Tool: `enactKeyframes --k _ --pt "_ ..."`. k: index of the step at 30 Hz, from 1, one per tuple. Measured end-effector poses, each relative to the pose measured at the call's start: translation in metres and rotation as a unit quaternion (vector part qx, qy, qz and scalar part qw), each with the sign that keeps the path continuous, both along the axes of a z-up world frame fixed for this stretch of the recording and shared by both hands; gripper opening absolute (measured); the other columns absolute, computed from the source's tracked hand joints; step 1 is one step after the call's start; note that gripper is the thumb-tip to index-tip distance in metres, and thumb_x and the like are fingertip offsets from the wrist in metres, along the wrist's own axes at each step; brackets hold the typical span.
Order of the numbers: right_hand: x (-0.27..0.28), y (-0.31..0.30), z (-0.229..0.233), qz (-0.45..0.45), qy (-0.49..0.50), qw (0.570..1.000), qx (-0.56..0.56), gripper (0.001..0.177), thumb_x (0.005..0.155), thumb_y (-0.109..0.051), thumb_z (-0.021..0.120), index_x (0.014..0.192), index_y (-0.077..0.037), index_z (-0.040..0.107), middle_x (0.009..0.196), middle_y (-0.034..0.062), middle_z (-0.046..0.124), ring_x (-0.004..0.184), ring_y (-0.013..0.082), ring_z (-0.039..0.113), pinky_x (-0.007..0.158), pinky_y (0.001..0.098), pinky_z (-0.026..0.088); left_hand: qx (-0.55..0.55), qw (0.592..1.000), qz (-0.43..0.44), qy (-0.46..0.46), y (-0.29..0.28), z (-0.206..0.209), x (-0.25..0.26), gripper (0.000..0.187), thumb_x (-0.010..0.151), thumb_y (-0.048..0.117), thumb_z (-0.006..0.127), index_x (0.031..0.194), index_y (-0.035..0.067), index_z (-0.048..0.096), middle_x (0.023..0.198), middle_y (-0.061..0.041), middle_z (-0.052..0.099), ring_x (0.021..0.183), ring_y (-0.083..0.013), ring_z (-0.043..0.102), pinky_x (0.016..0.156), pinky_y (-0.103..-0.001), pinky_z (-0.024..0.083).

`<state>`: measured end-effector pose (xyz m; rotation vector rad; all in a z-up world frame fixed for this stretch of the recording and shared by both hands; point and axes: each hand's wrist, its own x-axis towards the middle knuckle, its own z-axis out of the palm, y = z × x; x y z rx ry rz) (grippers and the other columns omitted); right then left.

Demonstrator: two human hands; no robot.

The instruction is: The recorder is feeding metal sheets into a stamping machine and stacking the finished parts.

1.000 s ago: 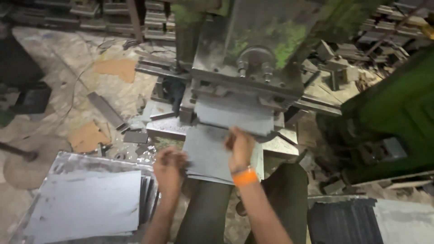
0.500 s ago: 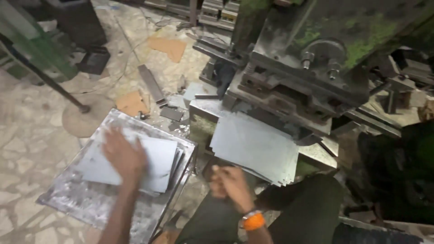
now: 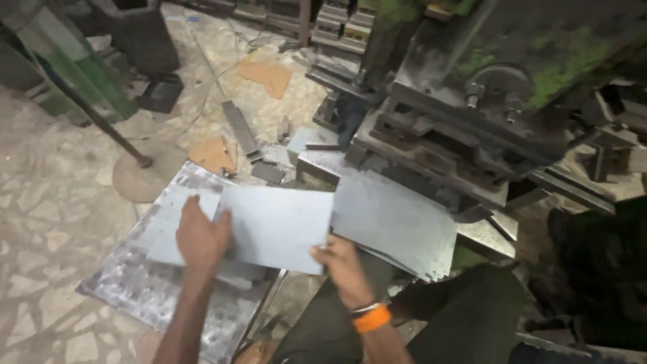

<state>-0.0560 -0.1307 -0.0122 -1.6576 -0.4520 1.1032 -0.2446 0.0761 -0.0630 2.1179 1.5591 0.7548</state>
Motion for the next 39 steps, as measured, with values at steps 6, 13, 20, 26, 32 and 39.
enactKeyframes --k 6,13,20,26,32,39 --pt "0.081 -0.075 -0.028 -0.195 0.132 0.921 0.311 0.025 0.097 -0.008 0.059 0.116 0.008 0.06 0.11 0.0188 0.062 0.09 0.0292 0.064 0.069 0.0418 0.059 -0.448 0.795 -0.135 -0.387 -0.043 0.073 0.059 0.04 0.099 0.012 0.054 0.127 -0.016 0.06 0.102 -0.026 0.068 0.079 -0.0329 0.069 0.081 -0.041 0.061" --pt "0.074 -0.072 0.004 -0.272 0.123 0.863 0.409 0.035 0.095 -0.015 0.062 0.126 0.002 0.058 0.13 0.0219 0.06 0.113 0.034 0.063 0.094 0.0474 0.055 -0.495 0.692 -0.24 -0.469 -0.085 0.064 0.192 0.026 0.1 0.004 0.059 0.12 -0.013 0.064 0.099 -0.019 0.069 0.077 -0.0238 0.069 0.073 -0.03 0.062" --pt "0.129 -0.02 0.02 -0.474 0.073 0.838 0.26 0.019 0.099 -0.012 0.07 0.088 -0.001 0.059 0.09 0.0206 0.075 0.084 0.0324 0.078 0.069 0.0362 0.063 -0.544 0.675 -0.215 -0.45 -0.077 0.049 0.264 0.027 0.103 0.015 0.061 0.121 -0.005 0.06 0.094 -0.022 0.072 0.089 -0.0371 0.077 0.083 -0.045 0.062" --pt "0.21 0.04 0.006 -0.505 0.044 0.839 0.196 0.026 0.097 -0.022 0.072 0.092 0.004 0.069 0.079 0.0234 0.076 0.064 0.0298 0.076 0.049 0.0377 0.059 -0.572 0.639 -0.192 -0.477 -0.095 0.07 0.244 0.034 0.101 0.013 0.056 0.13 -0.002 0.059 0.117 -0.034 0.07 0.103 -0.0485 0.071 0.086 -0.048 0.058" --pt "0.291 0.085 -0.028 -0.556 0.016 0.831 0.016 0.026 0.096 -0.017 0.059 0.081 -0.002 0.073 0.064 0.0141 0.073 0.048 0.0224 0.071 0.038 0.0314 0.054 -0.541 0.691 -0.242 -0.414 -0.128 0.031 0.231 0.025 0.1 0.01 0.057 0.121 -0.001 0.067 0.1 -0.025 0.074 0.086 -0.0345 0.076 0.076 -0.041 0.062" --pt "0.262 0.08 0.011 -0.601 -0.01 0.799 0.008 0.021 0.096 -0.022 0.063 0.086 -0.005 0.071 0.062 0.0084 0.072 0.045 0.0193 0.069 0.04 0.0268 0.053 -0.488 0.727 -0.289 -0.386 -0.134 0.009 0.231 0.023 0.099 0.007 0.06 0.118 -0.002 0.067 0.098 -0.023 0.076 0.084 -0.0264 0.078 0.075 -0.029 0.06"
